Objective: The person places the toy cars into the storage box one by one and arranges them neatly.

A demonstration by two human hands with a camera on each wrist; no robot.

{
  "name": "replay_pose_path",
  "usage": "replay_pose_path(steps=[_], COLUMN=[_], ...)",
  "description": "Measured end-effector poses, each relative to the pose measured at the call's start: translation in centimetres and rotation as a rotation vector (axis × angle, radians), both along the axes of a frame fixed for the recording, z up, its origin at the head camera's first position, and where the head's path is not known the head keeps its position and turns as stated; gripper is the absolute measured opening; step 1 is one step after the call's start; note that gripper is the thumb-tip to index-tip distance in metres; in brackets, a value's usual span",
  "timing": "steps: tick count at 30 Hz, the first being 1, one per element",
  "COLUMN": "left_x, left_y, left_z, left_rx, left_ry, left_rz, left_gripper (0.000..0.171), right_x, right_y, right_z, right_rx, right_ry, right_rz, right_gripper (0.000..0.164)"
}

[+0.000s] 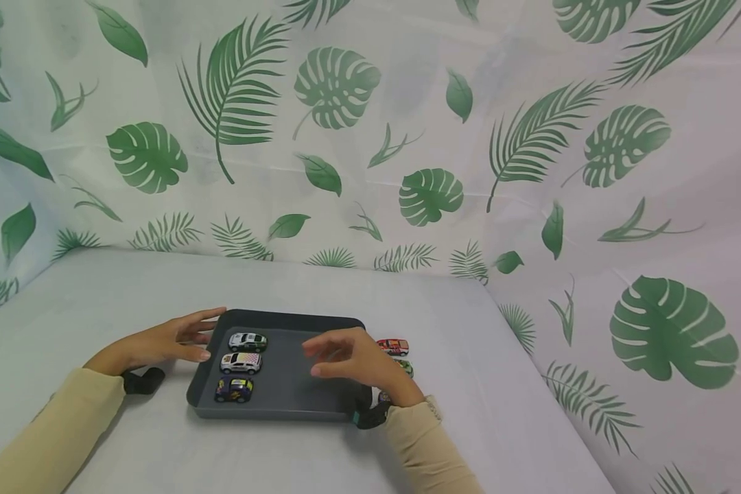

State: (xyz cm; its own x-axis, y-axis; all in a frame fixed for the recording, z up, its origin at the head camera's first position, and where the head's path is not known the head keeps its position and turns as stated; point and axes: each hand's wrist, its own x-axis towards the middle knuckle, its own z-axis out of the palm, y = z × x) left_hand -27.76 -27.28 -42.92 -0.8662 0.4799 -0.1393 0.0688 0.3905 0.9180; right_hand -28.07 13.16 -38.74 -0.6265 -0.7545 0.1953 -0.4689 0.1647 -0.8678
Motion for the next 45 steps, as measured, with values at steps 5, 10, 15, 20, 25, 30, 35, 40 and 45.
replay_pose_path(steps=[5,10,15,20,25,30,35,40,45], left_x=[0.0,0.0,-0.1,0.0,0.0,0.2,0.2,0.0,0.1], left_y=[-0.1,-0.1,0.0,-0.1,-0.1,-0.1,0.0,0.2,0.2], left_z=[-0.1,-0.1,-0.2,-0.2,-0.2,-0.1,-0.1,-0.1,0.0], left_rx=[-0.004,-0.028,-0.027,-0.028,-0.019,-0.01,-0.018,-0.02,-0.021], left_ry=[0.004,0.013,0.017,0.026,0.02,0.026,0.026,0.017,0.015], left_rz=[-0.001,0.011,0.006,0.0,0.003,0.0,0.003,0.011,0.012], left_gripper=[0.108,0.107,0.106,0.106,0.107,0.106,0.106,0.107,0.108], right_x=[-0.4,-0.6,-0.9,-1.1,-1.4,-2.0,-2.6,-3.2,-3.9], right_y=[1.5,2.8,4.1,5.2,6.1,7.3,8.2,8.9,9.6], right_z=[0.2,0.6,0.6,0.5,0.4,0.2,0.0,-0.3,-0.4], right_rx=[0.026,0.045,0.054,0.071,0.088,0.096,0.1,0.124,0.18], right_ry=[-0.002,-0.003,0.007,0.02,0.02,0.017,-0.017,-0.03,-0.007], right_rz=[-0.027,-0.073,-0.127,-0.172,-0.22,-0.266,-0.288,-0.322,-0.334], right_gripper=[0.042,0.041,0.039,0.04,0.041,0.04,0.038,0.038,0.039])
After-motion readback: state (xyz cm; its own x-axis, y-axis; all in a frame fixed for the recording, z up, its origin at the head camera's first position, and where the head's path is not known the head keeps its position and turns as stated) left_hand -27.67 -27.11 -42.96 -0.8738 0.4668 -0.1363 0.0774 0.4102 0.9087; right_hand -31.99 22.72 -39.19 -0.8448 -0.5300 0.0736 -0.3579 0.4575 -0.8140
